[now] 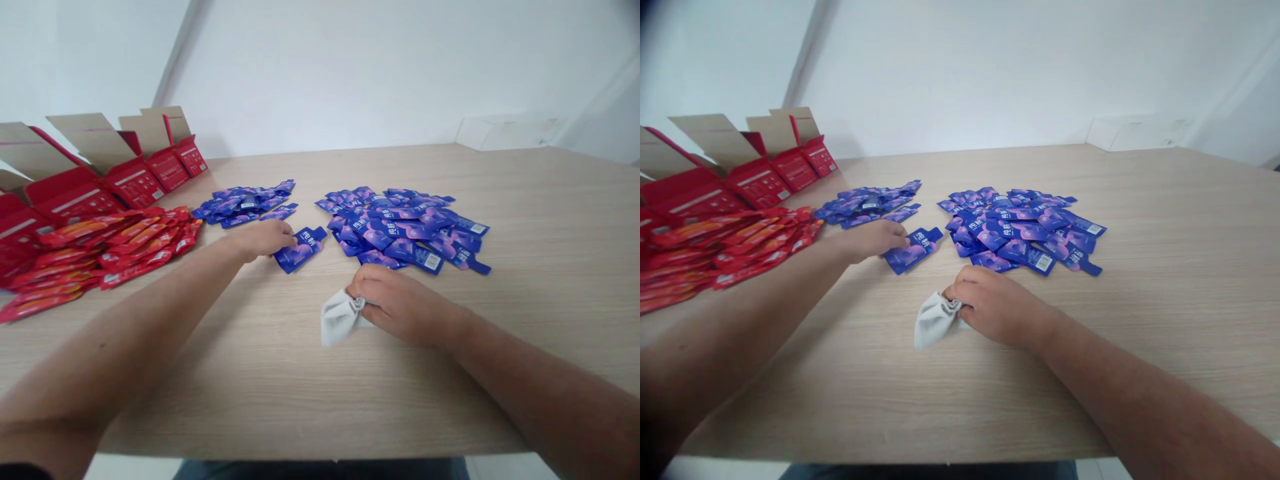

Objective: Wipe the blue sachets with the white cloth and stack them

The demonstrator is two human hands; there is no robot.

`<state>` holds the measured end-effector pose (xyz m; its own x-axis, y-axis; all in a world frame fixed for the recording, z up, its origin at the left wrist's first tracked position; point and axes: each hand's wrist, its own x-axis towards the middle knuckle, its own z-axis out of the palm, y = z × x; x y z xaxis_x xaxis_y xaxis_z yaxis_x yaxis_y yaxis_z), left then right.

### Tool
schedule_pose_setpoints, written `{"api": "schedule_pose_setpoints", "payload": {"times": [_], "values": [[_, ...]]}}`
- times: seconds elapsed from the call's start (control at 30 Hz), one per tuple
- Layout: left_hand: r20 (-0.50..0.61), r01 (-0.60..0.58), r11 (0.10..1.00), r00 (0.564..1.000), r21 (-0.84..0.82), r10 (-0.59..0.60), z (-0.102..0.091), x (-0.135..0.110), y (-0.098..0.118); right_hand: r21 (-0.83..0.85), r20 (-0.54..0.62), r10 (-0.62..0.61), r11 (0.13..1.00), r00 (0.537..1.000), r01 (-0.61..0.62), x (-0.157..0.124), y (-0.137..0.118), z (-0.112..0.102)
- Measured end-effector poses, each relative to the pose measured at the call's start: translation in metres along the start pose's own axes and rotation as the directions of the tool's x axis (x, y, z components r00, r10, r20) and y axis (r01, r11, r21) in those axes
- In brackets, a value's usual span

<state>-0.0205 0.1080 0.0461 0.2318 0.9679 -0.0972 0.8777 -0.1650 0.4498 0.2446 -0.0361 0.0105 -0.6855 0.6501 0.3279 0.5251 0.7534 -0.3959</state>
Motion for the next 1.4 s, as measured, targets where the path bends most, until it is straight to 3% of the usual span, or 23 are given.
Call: {"api": "schedule_pose_setpoints", "payload": {"times": [0.03, 0.13, 0.23, 0.37, 0.63, 0.77, 1.03, 1.2, 1.4], "values": [[0.130, -0.059, 0.998, 0.990, -0.020, 0.061, 0.001, -0.015, 0.000, -0.004, -0.001, -0.007, 1.000, 1.000, 0.007, 0.000, -0.003, -0.001], [0.355, -0.171, 0.979, 0.913, -0.108, 0.199, 0.013, -0.051, 0.005, -0.041, -0.036, -0.044, 0.998, 0.998, 0.042, -0.003, -0.010, -0.001], [0.445, -0.249, 0.952, 0.843, -0.178, 0.303, 0.032, -0.070, 0.009, -0.084, -0.060, -0.082, 0.993, 0.995, 0.077, -0.005, -0.013, 0.000], [0.412, -0.242, 0.945, 0.855, -0.222, 0.315, 0.048, -0.075, 0.010, -0.142, -0.061, -0.082, 0.987, 0.995, 0.073, -0.007, -0.010, -0.002], [0.361, -0.291, 0.946, 0.875, -0.143, 0.323, 0.053, -0.081, 0.016, -0.231, -0.032, -0.043, 0.972, 0.999, 0.034, -0.005, -0.002, 0.005], [0.375, -0.329, 0.935, 0.856, -0.136, 0.356, 0.055, -0.083, 0.018, -0.282, 0.037, -0.054, 0.957, 0.998, 0.063, -0.002, -0.001, 0.007], [0.346, -0.345, 0.903, 0.840, -0.254, 0.418, 0.057, -0.079, 0.011, -0.303, 0.226, -0.096, 0.939, 0.969, 0.163, 0.023, -0.011, -0.015], [0.324, -0.385, 0.895, 0.837, -0.224, 0.442, 0.057, -0.079, 0.012, -0.306, 0.177, -0.103, 0.939, 0.979, 0.154, 0.026, -0.016, -0.005], [0.399, -0.344, 0.899, 0.809, -0.272, 0.431, 0.051, -0.080, 0.012, -0.304, 0.118, -0.122, 0.940, 0.985, 0.153, 0.013, -0.002, -0.001]]}}
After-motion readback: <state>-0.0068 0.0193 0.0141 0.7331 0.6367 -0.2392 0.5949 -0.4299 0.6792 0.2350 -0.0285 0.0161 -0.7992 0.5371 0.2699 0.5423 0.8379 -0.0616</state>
